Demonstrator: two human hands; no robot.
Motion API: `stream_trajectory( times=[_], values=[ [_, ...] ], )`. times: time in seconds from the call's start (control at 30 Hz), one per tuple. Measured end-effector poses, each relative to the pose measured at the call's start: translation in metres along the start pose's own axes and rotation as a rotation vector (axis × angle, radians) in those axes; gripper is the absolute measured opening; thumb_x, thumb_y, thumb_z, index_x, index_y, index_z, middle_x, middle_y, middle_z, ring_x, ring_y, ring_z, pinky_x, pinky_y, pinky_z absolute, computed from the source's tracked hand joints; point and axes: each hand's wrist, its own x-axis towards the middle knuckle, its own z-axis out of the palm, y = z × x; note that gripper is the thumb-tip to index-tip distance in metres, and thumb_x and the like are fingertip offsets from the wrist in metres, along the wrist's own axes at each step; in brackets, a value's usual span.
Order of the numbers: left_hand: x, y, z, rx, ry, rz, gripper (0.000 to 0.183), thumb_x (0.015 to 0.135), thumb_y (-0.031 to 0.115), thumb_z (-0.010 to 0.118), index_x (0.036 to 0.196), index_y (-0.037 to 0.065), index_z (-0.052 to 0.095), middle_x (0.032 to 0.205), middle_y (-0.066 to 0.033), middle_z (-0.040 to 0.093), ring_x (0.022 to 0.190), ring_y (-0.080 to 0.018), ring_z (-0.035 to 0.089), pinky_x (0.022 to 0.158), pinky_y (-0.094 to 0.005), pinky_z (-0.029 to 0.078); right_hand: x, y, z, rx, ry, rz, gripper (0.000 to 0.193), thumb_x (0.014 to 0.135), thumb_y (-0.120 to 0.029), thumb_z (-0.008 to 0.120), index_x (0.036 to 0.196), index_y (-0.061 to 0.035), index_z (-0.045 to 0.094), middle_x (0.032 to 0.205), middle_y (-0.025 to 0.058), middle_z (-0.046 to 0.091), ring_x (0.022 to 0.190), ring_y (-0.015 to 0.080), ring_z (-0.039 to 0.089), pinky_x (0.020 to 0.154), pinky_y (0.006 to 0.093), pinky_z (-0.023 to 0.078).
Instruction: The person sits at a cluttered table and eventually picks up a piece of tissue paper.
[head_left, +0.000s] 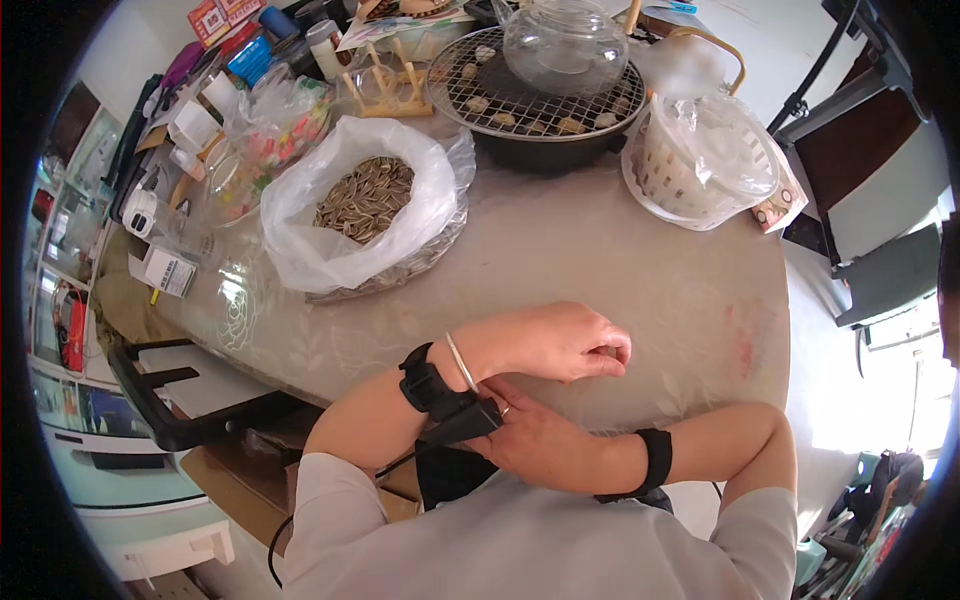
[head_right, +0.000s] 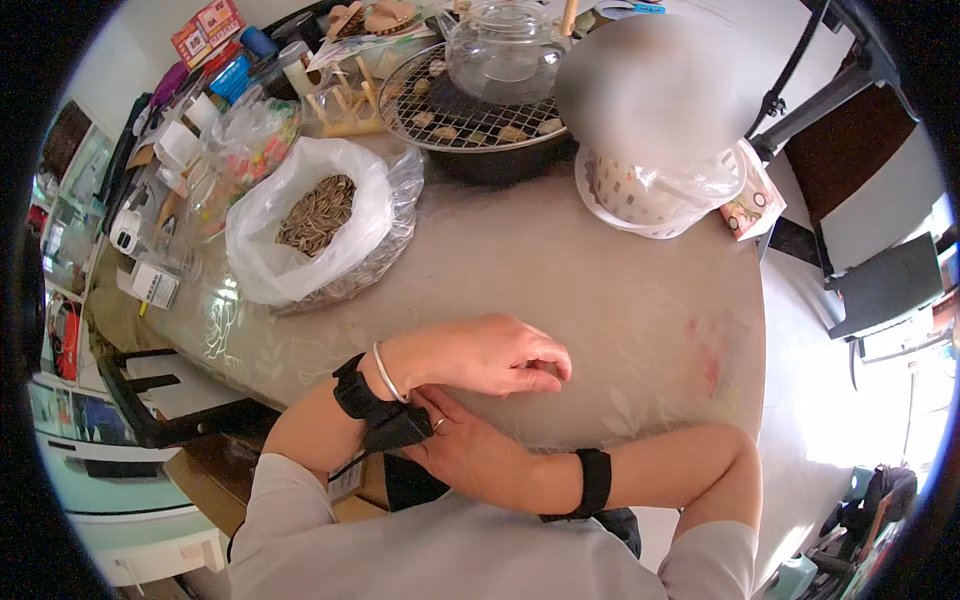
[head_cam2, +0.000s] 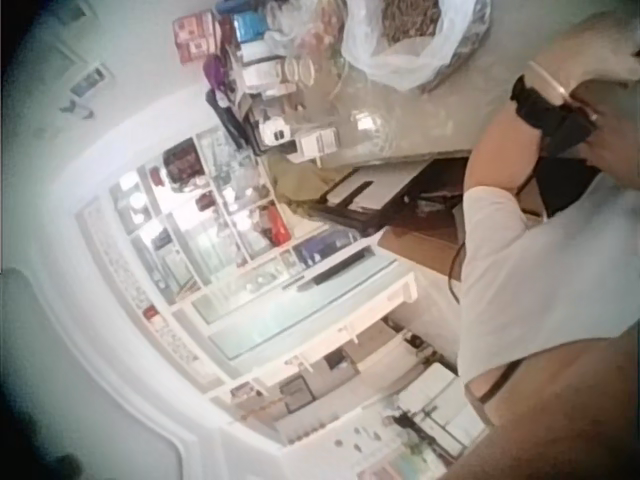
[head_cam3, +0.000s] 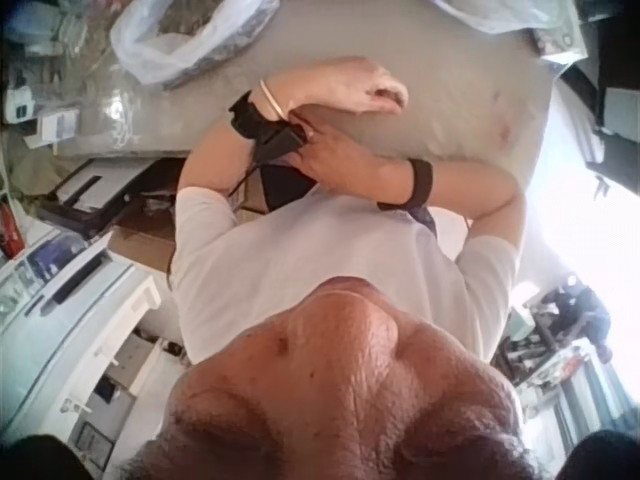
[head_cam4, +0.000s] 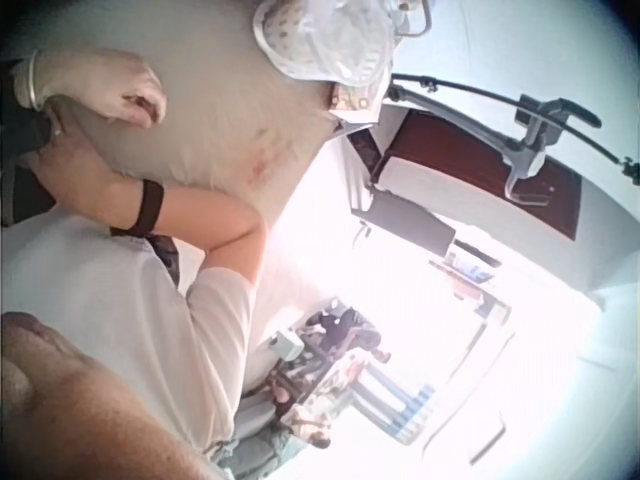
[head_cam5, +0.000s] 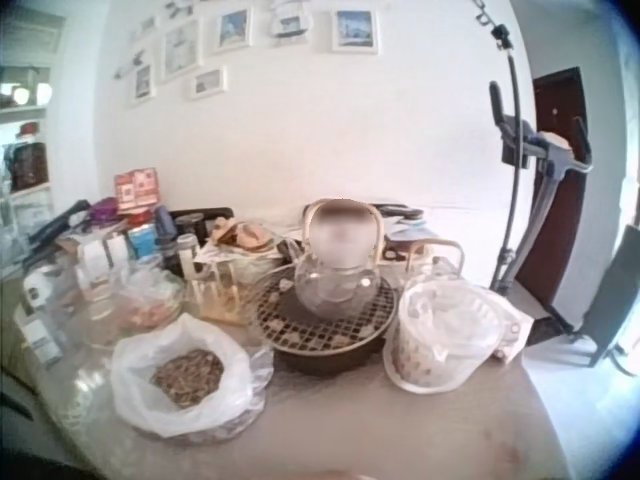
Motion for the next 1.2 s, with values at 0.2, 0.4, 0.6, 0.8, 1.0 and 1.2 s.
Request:
stream_trajectory(
  times=[0.2, 0.4, 0.6, 0.8, 1.0, 1.2],
  values=[
    [-0.001, 0.004, -0.002, -0.086, -0.027, -0.034, 0.025, 0.099, 0.026, 0.06, 0.107, 0.003, 0.065, 0.081, -0.0107, 0.066, 0.058, -0.0178, 0.063, 0.059, -0.0344, 0.05, -0.001, -0.002, -0.002, -0.027, 0.022, 0.003, 0.056, 0.087, -0.018, 0.055, 0.143, -0.0158, 0.05, 0.14, 0.016, 0.056, 0.137, 0.0382, 0.045, 0.123, 0.0539, 0.017],
    [-0.003, 0.0, -0.011, -0.281, -0.088, -0.087, 0.026, 0.101, 0.027, 0.059, 0.112, 0.004, 0.064, 0.081, -0.0039, 0.065, 0.063, -0.0112, 0.063, 0.057, -0.0292, 0.049, 0.003, 0.0, 0.0, -0.055, -0.052, 0.009, 0.055, 0.088, -0.021, 0.059, 0.141, -0.0079, 0.05, 0.135, 0.0133, 0.057, 0.131, 0.032, 0.051, 0.121, 0.0523, 0.022],
    [-0.003, -0.013, -0.027, -0.351, -0.079, -0.111, 0.033, 0.101, 0.03, 0.059, 0.121, 0.004, 0.062, 0.089, -0.0045, 0.064, 0.07, -0.0113, 0.065, 0.061, -0.0264, 0.052, 0.001, 0.003, 0.0, -0.017, 0.028, 0.037, 0.068, 0.083, -0.036, 0.073, 0.139, -0.0049, 0.05, 0.14, 0.0178, 0.05, 0.134, 0.035, 0.046, 0.119, 0.0526, 0.026],
    [-0.011, -0.016, -0.029, -0.384, 0.012, -0.186, 0.041, 0.1, 0.037, 0.059, 0.128, 0.006, 0.06, 0.094, -0.0044, 0.063, 0.074, -0.012, 0.067, 0.068, -0.0238, 0.054, -0.001, 0.01, 0.008, 0.189, 0.263, -0.028, 0.057, 0.091, -0.036, 0.066, 0.133, 0.0015, 0.053, 0.135, 0.0202, 0.052, 0.132, 0.0384, 0.045, 0.114, 0.05, 0.031],
    [-0.017, -0.02, -0.031, -0.4, 0.068, -0.197, 0.043, 0.099, 0.037, 0.061, 0.13, 0.005, 0.059, 0.095, -0.0038, 0.063, 0.075, -0.0117, 0.067, 0.07, -0.0225, 0.054, -0.001, 0.029, -0.001, 0.207, 0.157, -0.173, 0.037, 0.098, -0.017, 0.054, 0.126, 0.0061, 0.057, 0.123, 0.0204, 0.059, 0.124, 0.037, 0.048, 0.109, 0.0431, 0.037],
    [-0.018, -0.02, -0.033, -0.37, 0.057, -0.198, 0.045, 0.099, 0.039, 0.061, 0.13, 0.006, 0.059, 0.095, -0.0032, 0.063, 0.075, -0.011, 0.067, 0.069, -0.0225, 0.054, 0.0, 0.034, -0.002, 0.005, 0.171, -0.274, 0.036, 0.097, -0.012, 0.052, 0.128, 0.0071, 0.055, 0.126, 0.0213, 0.056, 0.124, 0.0376, 0.048, 0.108, 0.0439, 0.039]
  ],
)
